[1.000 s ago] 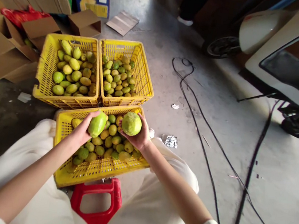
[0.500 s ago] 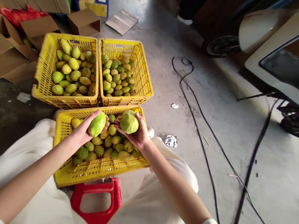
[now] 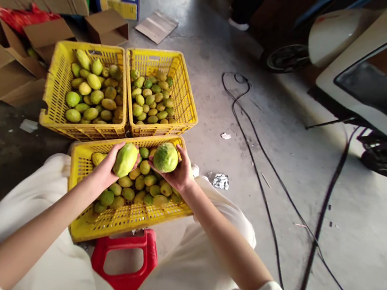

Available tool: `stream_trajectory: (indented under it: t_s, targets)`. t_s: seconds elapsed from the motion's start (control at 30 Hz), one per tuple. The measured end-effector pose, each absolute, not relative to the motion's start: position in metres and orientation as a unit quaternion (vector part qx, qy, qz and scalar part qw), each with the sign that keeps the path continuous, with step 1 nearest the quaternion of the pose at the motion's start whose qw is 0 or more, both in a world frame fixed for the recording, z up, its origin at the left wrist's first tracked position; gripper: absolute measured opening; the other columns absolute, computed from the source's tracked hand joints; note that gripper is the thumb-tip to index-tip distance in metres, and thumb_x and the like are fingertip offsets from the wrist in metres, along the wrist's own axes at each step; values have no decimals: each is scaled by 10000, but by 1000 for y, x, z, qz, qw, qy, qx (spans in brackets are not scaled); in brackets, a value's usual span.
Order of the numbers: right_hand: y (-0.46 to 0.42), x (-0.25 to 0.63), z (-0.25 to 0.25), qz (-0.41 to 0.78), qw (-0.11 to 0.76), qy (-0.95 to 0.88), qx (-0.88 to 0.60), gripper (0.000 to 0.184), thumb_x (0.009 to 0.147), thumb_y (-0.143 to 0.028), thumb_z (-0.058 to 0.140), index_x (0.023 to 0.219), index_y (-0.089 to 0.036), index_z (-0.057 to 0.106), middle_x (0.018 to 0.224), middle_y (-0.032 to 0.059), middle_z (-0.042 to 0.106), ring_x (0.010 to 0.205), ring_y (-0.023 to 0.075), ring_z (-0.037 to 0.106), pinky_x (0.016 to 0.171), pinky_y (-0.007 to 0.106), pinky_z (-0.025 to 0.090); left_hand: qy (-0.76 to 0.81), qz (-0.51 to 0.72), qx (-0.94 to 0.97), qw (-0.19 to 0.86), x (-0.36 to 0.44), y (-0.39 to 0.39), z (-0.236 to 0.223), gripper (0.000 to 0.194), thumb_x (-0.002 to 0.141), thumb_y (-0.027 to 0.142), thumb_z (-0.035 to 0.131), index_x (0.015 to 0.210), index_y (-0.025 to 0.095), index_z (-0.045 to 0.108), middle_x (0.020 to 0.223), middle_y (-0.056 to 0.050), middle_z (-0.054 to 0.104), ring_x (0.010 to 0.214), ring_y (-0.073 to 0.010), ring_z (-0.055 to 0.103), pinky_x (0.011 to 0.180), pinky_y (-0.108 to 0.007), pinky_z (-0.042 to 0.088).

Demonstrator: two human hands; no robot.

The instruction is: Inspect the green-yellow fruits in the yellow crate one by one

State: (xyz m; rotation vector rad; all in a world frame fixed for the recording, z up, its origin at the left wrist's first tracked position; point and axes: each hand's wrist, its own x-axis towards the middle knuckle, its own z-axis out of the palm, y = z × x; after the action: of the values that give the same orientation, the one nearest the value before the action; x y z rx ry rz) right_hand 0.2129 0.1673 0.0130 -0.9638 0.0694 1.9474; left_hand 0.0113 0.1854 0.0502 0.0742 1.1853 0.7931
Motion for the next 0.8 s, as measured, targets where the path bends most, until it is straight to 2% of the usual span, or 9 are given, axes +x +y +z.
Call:
stream_trajectory:
  t_s: [0.13, 0.23, 0.37, 0.47, 0.63, 0.8]
  targets:
    - [167, 211, 12, 787, 485, 18, -380, 375, 842, -511, 764, 1050, -229, 631, 893, 35, 775, 1013, 300, 779, 936, 528, 646, 537, 358, 20, 764, 12, 187, 52, 397, 1069, 327, 391, 971, 115, 713, 761, -90, 726, 605, -179, 709, 547, -263, 609]
    - [166, 210, 12, 782, 486, -4, -390, 305, 840, -452, 761, 1015, -227, 654, 886, 29, 781, 1006, 279, 784, 923, 471, 658, 562, 356, 10, 747, 12, 188, 54, 385, 1061, 337, 430, 888, 128, 704, 718, -78, 705, 557, -169, 679, 490, -243, 574]
    - [165, 208, 16, 787, 475, -25, -393, 302, 794, -484, 757, 903, -219, 663, 800, 46, 768, 996, 298, 782, 882, 437, 671, 594, 343, 36, 727, 13, 186, 55, 235, 995, 266, 609, 809, 143, 681, 661, -37, 684, 524, -139, 639, 473, -210, 549]
    - [166, 210, 17, 788, 473, -26, -393, 325, 766, -504, 757, 897, -224, 654, 809, 68, 767, 988, 322, 779, 849, 463, 678, 590, 341, 63, 729, 12, 183, 50, 122, 945, 151, 656, 834, 129, 701, 687, -38, 696, 551, -135, 650, 512, -209, 568]
    - [166, 215, 14, 785, 472, -24, -400, 463, 690, -526, 829, 993, -236, 633, 843, 59, 762, 996, 341, 780, 850, 514, 680, 593, 369, 52, 714, 11, 181, 43, 117, 938, 171, 641, 842, 131, 695, 682, -32, 691, 559, -140, 653, 511, -202, 565]
    - [167, 214, 12, 797, 472, -9, -378, 526, 754, -552, 818, 1108, -243, 580, 913, 42, 768, 993, 307, 788, 866, 508, 674, 593, 348, 31, 725, 12, 186, 48, 265, 1004, 266, 520, 923, 115, 723, 655, -59, 690, 525, -160, 655, 490, -217, 562]
